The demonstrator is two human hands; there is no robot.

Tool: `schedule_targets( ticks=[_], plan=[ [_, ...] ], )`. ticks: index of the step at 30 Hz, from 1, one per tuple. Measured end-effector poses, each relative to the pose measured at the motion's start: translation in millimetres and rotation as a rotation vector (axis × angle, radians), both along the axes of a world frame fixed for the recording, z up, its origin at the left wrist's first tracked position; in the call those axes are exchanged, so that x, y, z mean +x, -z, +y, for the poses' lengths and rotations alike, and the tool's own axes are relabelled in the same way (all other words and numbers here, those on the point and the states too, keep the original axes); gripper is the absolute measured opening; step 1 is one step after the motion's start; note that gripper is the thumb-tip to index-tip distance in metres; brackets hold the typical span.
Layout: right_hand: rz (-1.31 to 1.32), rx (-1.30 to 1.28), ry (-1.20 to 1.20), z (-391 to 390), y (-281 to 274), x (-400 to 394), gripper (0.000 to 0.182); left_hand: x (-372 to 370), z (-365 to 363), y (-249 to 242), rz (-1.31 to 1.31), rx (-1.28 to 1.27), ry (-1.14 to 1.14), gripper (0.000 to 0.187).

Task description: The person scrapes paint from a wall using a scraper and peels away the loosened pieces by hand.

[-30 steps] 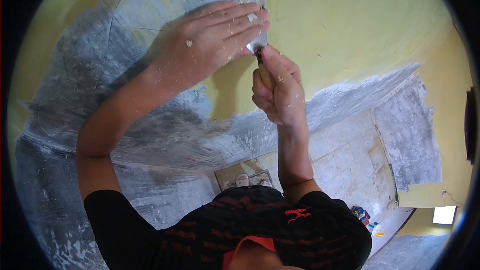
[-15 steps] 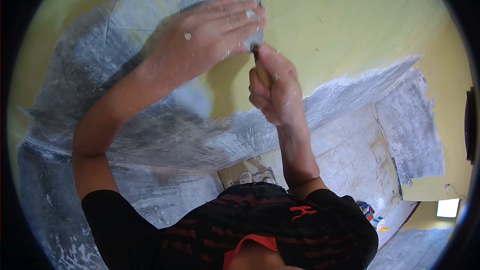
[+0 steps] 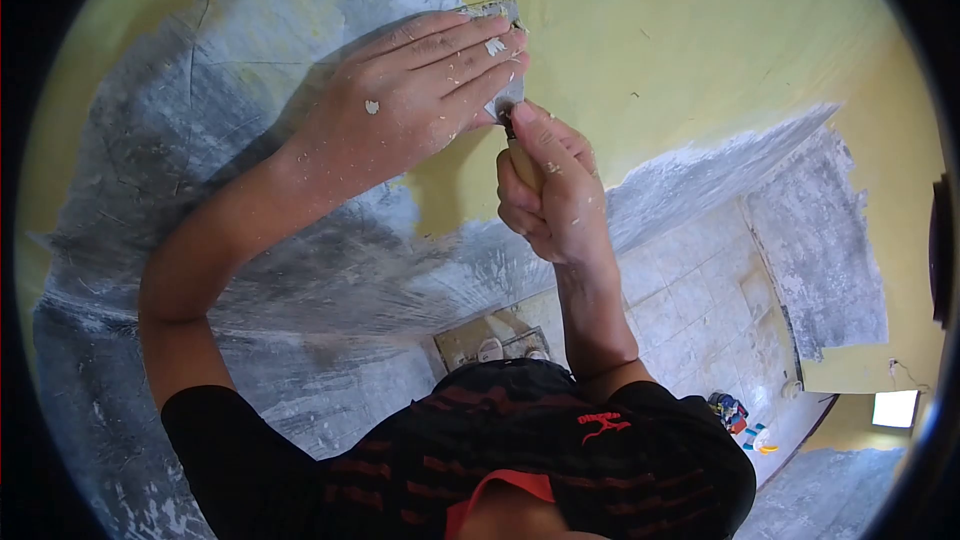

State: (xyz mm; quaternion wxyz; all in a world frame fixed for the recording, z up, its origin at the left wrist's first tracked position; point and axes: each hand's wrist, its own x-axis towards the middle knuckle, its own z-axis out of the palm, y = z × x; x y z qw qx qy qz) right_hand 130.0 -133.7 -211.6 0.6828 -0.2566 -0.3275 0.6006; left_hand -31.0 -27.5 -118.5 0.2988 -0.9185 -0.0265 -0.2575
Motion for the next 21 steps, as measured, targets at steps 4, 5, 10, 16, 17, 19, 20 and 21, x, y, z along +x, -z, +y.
schedule_targets(
  ticks=[4,5,10,16,17,19,20,21],
  plan=[
    [-0.029,-0.004,-0.003,6,-16,7,0.031,6,2,-10,-0.044,0.070,-0.013,0.063],
    [-0.027,-0.010,0.001,6,-16,7,0.031,6,1,-12,-0.042,0.063,-0.009,0.063],
    [-0.001,-0.006,0.002,-2,-2,1,0.028,2,-4,-9,0.024,-0.021,-0.001,0.062],
    [-0.023,0.006,-0.012,1,-22,6,0.030,4,-4,-18,-0.045,0.025,-0.015,0.064],
    [-0.023,0.003,-0.013,2,-22,7,0.030,4,-3,-18,-0.045,0.022,-0.016,0.064],
    [0.016,-0.002,-0.033,2,-20,7,0.029,4,-2,-18,-0.031,0.057,-0.024,0.066],
    [0.020,-0.002,-0.031,-1,-15,6,0.029,3,-3,-14,-0.027,0.057,-0.022,0.066],
    [0.025,-0.021,-0.027,-6,-8,2,0.029,1,-4,-7,0.002,0.007,-0.009,0.066]
  ],
)
